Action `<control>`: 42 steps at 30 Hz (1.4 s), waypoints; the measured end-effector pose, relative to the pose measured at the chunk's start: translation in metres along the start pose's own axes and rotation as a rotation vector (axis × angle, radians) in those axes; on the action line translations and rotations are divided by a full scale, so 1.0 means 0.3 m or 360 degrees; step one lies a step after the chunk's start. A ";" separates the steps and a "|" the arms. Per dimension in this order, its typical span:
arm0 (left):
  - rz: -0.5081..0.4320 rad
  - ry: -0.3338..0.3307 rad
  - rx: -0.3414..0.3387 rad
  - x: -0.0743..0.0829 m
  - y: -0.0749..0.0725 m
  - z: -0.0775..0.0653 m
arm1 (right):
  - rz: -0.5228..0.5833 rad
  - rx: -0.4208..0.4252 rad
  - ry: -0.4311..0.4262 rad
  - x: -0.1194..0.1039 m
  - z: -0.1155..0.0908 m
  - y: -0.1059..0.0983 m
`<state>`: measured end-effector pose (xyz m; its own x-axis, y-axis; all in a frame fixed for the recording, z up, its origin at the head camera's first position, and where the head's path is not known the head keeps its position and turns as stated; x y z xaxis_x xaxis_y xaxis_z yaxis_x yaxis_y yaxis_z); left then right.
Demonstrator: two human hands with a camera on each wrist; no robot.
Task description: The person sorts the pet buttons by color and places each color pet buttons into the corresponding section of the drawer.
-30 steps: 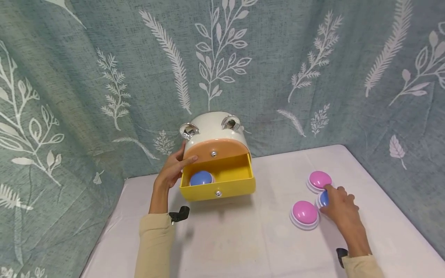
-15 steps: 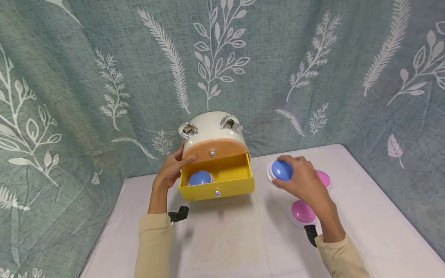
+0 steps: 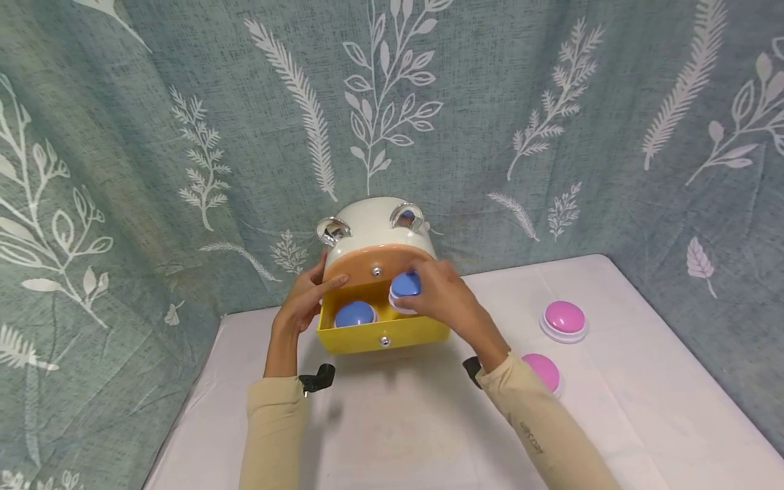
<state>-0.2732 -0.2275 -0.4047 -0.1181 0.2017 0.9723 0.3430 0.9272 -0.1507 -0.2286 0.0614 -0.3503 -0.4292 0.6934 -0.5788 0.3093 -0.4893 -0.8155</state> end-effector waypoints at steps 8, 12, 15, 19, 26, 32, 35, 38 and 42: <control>0.0003 0.0013 0.0005 0.000 0.003 -0.010 | -0.0265 -0.0240 -0.0128 0.000 0.069 0.051; 0.0007 0.0013 0.0021 0.001 0.002 -0.009 | -0.0332 -0.0491 -0.0003 -0.023 0.104 0.043; 0.0011 0.0001 0.0023 -0.002 0.001 -0.006 | -0.0436 -0.0653 0.0116 -0.038 0.119 0.041; 0.0008 0.0002 0.0016 -0.007 0.002 -0.001 | -0.0548 -0.0713 0.0192 -0.045 0.128 0.043; 0.0007 0.0020 0.0013 -0.009 0.008 0.003 | -0.0496 -0.0195 0.0026 -0.045 0.057 0.072; 0.0026 0.0031 0.0017 -0.005 -0.004 -0.004 | -0.0480 0.0919 -0.0315 -0.077 -0.098 0.265; 0.0028 0.0049 0.0036 -0.001 -0.012 -0.008 | -0.0525 0.0836 -0.0329 -0.096 -0.130 0.373; 0.0025 0.0040 0.0033 -0.001 -0.010 -0.008 | -0.0503 0.0671 -0.0215 -0.098 -0.124 0.441; 0.0020 0.0026 0.0024 -0.008 -0.002 -0.003 | -0.0491 0.0621 -0.0088 -0.097 -0.083 0.443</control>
Point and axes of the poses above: each hand's wrist, its own z-axis towards the middle knuckle, its own y-axis out of the palm, x = y × z, the point moved 1 cm from there along z, towards the middle knuckle, and after that the axes turned 14 degrees about -x, right-handed, at the moved point
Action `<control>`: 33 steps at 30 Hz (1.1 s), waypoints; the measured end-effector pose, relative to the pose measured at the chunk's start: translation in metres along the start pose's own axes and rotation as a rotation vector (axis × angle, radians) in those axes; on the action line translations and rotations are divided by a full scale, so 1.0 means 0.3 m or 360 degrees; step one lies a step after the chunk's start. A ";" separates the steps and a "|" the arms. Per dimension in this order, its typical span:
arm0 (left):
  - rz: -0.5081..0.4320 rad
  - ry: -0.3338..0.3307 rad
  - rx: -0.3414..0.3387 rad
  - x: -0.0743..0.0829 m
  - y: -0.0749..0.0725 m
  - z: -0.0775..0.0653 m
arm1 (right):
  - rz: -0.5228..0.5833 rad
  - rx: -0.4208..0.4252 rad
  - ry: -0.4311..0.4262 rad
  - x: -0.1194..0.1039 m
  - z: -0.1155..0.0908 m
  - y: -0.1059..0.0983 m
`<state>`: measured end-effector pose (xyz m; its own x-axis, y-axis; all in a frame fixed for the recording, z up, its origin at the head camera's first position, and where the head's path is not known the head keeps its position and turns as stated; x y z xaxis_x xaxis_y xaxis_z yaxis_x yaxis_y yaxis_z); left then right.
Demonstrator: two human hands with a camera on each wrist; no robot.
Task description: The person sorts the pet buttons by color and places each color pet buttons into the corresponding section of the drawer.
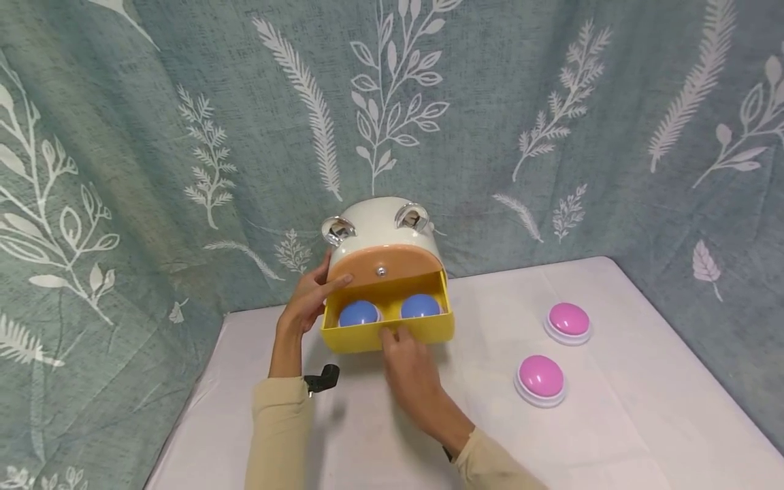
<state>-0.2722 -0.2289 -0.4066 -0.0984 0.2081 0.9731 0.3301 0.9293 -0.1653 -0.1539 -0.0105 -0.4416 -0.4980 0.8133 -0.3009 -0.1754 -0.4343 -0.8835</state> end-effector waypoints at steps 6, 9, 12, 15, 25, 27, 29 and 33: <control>-0.0010 -0.0033 0.0007 0.002 -0.002 0.003 | 0.0087 -0.0009 0.0026 0.055 0.119 0.019; -0.0017 -0.0042 0.0021 0.003 0.001 -0.003 | 0.0132 -0.0022 0.0001 0.078 0.174 0.045; -0.0037 -0.0031 -0.0006 0.004 0.010 -0.003 | 0.0124 -0.0006 -0.0005 0.098 0.212 0.063; -0.0042 -0.0003 -0.0041 0.003 0.014 0.001 | 0.0127 0.0038 -0.0008 0.114 0.231 0.073; 0.0078 0.0052 0.0002 -0.013 0.001 0.001 | 0.0205 0.0090 -0.0081 0.133 0.238 0.087; 0.0096 0.0055 0.0012 -0.015 0.002 0.001 | 0.0223 0.0073 -0.0091 0.136 0.236 0.087; 0.0119 0.0051 0.0018 -0.018 0.002 -0.001 | 0.0257 0.0043 -0.0114 0.141 0.232 0.084; 0.0152 0.0042 0.0017 -0.017 0.007 -0.002 | 0.0307 0.0016 -0.0178 0.166 0.217 0.078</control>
Point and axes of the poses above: each hand's wrist, its own z-axis towards the middle knuckle, its own y-axis out of the palm, x = y × z, the point moved 1 cm from there along z, towards the middle knuckle, and after that the axes turned 14 degrees about -x, right-handed, at the moved point
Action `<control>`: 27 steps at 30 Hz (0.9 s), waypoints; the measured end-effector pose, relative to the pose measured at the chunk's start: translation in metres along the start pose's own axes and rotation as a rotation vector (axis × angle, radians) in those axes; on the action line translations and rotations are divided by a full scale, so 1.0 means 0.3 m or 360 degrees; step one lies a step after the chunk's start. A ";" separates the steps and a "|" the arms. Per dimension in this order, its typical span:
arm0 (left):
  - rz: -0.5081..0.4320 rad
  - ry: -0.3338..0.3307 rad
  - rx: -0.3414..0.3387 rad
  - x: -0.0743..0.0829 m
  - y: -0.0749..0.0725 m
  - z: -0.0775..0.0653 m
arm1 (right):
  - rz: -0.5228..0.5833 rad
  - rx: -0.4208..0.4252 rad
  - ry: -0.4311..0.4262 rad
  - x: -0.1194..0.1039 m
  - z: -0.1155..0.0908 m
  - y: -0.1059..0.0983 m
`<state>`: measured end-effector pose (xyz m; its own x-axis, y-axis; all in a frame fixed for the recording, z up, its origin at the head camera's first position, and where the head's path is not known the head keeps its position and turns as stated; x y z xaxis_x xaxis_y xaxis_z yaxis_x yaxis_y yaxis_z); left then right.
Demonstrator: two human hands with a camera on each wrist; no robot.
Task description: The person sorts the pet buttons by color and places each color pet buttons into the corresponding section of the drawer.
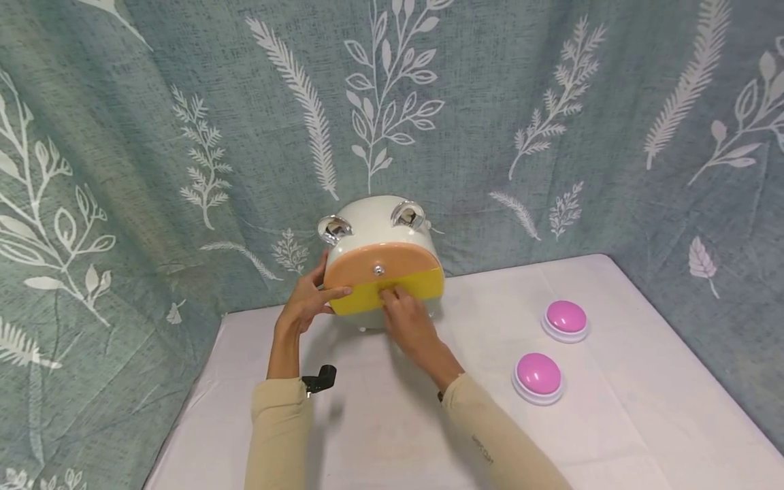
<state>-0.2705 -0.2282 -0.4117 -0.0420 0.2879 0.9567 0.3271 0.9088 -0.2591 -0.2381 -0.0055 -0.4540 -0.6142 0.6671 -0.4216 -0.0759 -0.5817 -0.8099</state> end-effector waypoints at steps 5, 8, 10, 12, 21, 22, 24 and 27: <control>0.0016 -0.0013 -0.0026 0.004 0.005 0.003 | 0.0079 0.0058 0.0151 0.044 -0.048 0.027; 0.0015 -0.0009 -0.0033 0.004 0.004 0.011 | 0.0072 -0.0024 0.0246 0.057 -0.063 0.057; 0.0016 0.0002 -0.0035 0.005 0.004 0.013 | 0.0063 -0.0152 0.0277 0.056 -0.060 0.074; 0.0003 0.0009 -0.0037 0.005 0.005 0.014 | 0.0070 -0.0261 0.0302 0.054 -0.052 0.088; -0.0025 0.0009 -0.0027 -0.003 0.007 0.004 | 0.0084 -0.0329 0.0344 0.020 -0.071 0.101; -0.0024 0.0013 -0.0022 -0.004 0.004 0.002 | 0.0092 -0.0333 0.0332 0.011 -0.080 0.097; -0.0024 0.0023 -0.0020 -0.006 -0.002 0.002 | 0.0092 -0.0334 0.0301 -0.010 -0.101 0.086; -0.0022 0.0025 -0.0020 -0.007 -0.008 0.000 | 0.0073 -0.0348 0.0263 -0.046 -0.138 0.068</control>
Point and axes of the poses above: each hand's wrist, its own z-axis towards the middle knuckle, its own y-axis out of the palm, x = y × z, the point moved 1 cm from there along z, towards the middle knuckle, and after that the axes turned 14 degrees about -x, right-handed, at the moved point
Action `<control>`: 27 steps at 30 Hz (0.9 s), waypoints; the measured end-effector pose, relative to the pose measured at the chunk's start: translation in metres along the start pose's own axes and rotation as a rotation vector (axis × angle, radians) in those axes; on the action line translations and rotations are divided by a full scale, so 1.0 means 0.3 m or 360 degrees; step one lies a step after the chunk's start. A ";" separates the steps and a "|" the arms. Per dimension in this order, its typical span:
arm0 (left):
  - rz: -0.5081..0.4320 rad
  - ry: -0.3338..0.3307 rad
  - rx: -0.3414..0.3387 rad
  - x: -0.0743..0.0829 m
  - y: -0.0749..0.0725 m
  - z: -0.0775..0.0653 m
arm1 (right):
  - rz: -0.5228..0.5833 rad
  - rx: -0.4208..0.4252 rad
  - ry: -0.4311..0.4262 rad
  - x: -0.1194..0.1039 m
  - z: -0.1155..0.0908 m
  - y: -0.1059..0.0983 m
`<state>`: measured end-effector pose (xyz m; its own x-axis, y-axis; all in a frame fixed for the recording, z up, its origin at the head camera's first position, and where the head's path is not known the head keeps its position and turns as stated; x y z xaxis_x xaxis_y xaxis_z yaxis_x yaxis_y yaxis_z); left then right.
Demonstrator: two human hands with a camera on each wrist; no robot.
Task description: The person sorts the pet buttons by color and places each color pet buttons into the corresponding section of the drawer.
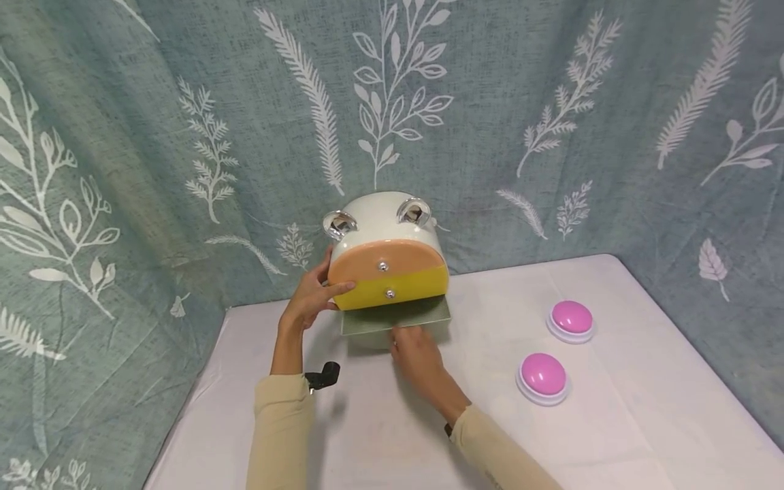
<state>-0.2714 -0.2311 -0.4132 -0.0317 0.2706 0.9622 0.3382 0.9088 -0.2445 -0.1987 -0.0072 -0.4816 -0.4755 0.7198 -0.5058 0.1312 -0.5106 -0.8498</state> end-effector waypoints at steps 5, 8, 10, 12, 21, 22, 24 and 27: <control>-0.0007 -0.0014 -0.0009 -0.004 0.001 -0.002 | 0.0002 -0.0055 -0.0043 -0.030 -0.068 -0.009; -0.0005 -0.0011 -0.0009 -0.003 0.003 -0.002 | -0.0009 -0.0077 -0.0041 -0.038 -0.093 -0.014; -0.0002 -0.0005 -0.0009 -0.002 0.007 0.000 | -0.0039 -0.0109 -0.0044 -0.041 -0.108 -0.026; -0.0001 -0.0007 -0.0009 -0.002 0.011 0.002 | -0.0031 -0.0190 -0.0029 -0.042 -0.125 -0.048; -0.0034 -0.0036 -0.0013 -0.003 0.012 0.012 | 0.0239 -0.0134 0.0318 0.042 -0.229 -0.233; -0.0036 -0.0035 -0.0010 -0.003 0.010 0.012 | 0.0201 -0.0070 0.0339 0.068 -0.242 -0.251; -0.0035 -0.0029 -0.0011 -0.003 0.007 0.011 | 0.0103 0.0021 0.0381 0.127 -0.271 -0.278; -0.0032 -0.0031 -0.0010 -0.003 0.007 0.008 | -0.0077 0.0020 0.0485 0.215 -0.325 -0.297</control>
<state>-0.2730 -0.2288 -0.4148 -0.0566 0.2585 0.9644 0.3429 0.9122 -0.2244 -0.1562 0.1305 -0.4530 -0.1976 0.8504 -0.4877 0.1029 -0.4768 -0.8730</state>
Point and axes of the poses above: each hand's wrist, its own z-axis towards the middle knuckle, its own y-axis out of the palm, x = y × z, the point moved 1 cm from there along z, towards the middle knuckle, and after that the axes turned 14 degrees about -x, right-handed, at the moved point
